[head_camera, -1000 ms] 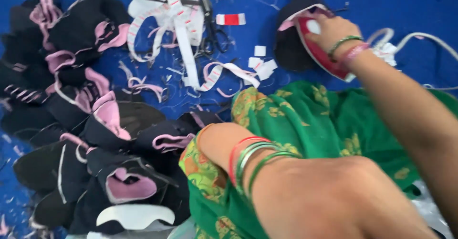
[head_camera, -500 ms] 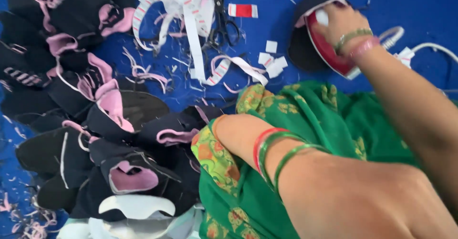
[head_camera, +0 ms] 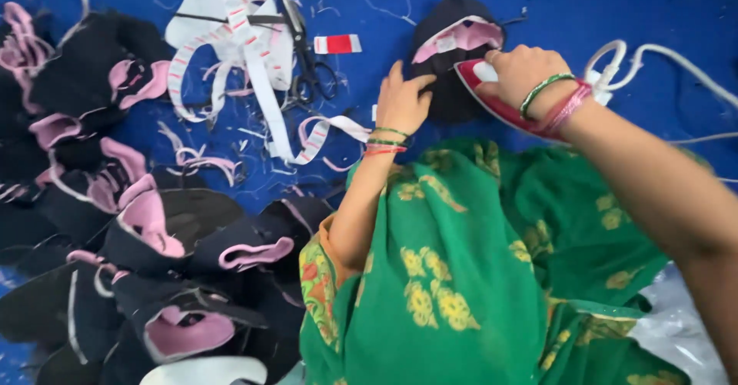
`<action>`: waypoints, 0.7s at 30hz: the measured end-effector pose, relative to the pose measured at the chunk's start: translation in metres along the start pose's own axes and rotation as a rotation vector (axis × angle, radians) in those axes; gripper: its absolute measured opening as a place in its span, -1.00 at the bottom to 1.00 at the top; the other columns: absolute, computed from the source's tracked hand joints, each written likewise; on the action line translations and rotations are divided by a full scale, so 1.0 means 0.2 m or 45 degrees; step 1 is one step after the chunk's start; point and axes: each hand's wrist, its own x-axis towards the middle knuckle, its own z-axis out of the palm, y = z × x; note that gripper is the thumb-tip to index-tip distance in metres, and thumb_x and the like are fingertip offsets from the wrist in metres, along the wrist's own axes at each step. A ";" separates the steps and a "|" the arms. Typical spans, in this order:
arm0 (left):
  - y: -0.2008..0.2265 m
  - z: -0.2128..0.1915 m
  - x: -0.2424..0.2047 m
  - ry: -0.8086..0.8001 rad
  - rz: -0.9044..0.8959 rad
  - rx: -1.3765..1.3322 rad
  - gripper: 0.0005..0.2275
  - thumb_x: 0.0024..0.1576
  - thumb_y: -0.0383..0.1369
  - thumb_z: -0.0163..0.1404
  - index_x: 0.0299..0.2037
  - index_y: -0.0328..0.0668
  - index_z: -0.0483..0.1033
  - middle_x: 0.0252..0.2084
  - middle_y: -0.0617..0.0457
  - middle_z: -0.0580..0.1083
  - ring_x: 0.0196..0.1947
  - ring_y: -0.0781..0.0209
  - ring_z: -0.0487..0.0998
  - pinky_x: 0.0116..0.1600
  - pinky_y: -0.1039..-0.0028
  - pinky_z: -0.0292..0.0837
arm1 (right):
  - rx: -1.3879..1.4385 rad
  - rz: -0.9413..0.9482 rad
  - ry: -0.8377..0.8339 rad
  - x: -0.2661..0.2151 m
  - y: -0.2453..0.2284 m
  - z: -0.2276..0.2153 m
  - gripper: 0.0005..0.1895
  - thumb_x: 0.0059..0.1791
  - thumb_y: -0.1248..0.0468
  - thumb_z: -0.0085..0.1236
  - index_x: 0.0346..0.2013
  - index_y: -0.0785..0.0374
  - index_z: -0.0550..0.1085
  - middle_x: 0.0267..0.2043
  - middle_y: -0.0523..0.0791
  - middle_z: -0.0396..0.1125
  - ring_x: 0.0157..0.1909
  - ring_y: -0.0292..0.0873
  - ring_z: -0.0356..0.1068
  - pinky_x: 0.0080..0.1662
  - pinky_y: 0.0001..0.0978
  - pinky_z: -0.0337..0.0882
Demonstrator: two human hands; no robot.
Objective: Ironing size and brand labels onto internal shoe upper components.
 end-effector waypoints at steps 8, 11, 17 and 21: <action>-0.09 0.27 0.14 0.251 0.101 -0.366 -0.31 0.03 -0.61 0.01 0.44 0.06 0.22 0.41 -0.38 0.20 0.27 -0.43 0.41 0.27 0.12 0.48 | 0.325 0.148 0.204 0.33 -0.11 0.09 -0.39 0.01 -0.08 0.14 0.27 0.13 0.38 -0.15 0.17 0.48 -0.15 0.25 0.50 -0.14 0.07 0.50; -0.01 0.20 0.18 0.062 -0.044 -0.181 -0.31 -0.07 -0.62 0.04 0.35 0.05 0.26 0.34 -0.36 0.24 0.03 -0.36 0.52 -0.01 0.07 0.52 | 0.276 0.146 0.193 0.37 -0.08 0.07 -0.40 0.04 -0.10 0.16 0.20 0.25 0.40 -0.11 0.18 0.48 -0.08 0.22 0.50 -0.10 0.05 0.51; 0.08 0.26 0.19 0.101 -0.099 0.196 -0.36 0.03 -0.54 0.01 0.38 0.16 0.28 0.24 -0.36 0.26 -0.13 -0.32 0.53 -0.07 0.07 0.52 | 0.272 0.151 0.178 0.28 0.00 0.11 -0.32 0.00 -0.04 0.18 0.28 0.31 0.32 -0.16 0.18 0.48 -0.15 0.23 0.51 -0.15 0.06 0.50; 0.00 0.29 0.19 0.022 -0.067 0.199 -0.41 0.04 -0.51 -0.04 0.36 0.03 0.32 0.24 -0.42 0.25 -0.07 -0.38 0.52 -0.03 0.04 0.51 | 0.212 0.216 0.159 0.23 0.00 0.20 -0.42 0.07 -0.07 0.13 0.18 0.31 0.40 -0.03 0.15 0.48 -0.05 0.21 0.52 -0.06 0.03 0.53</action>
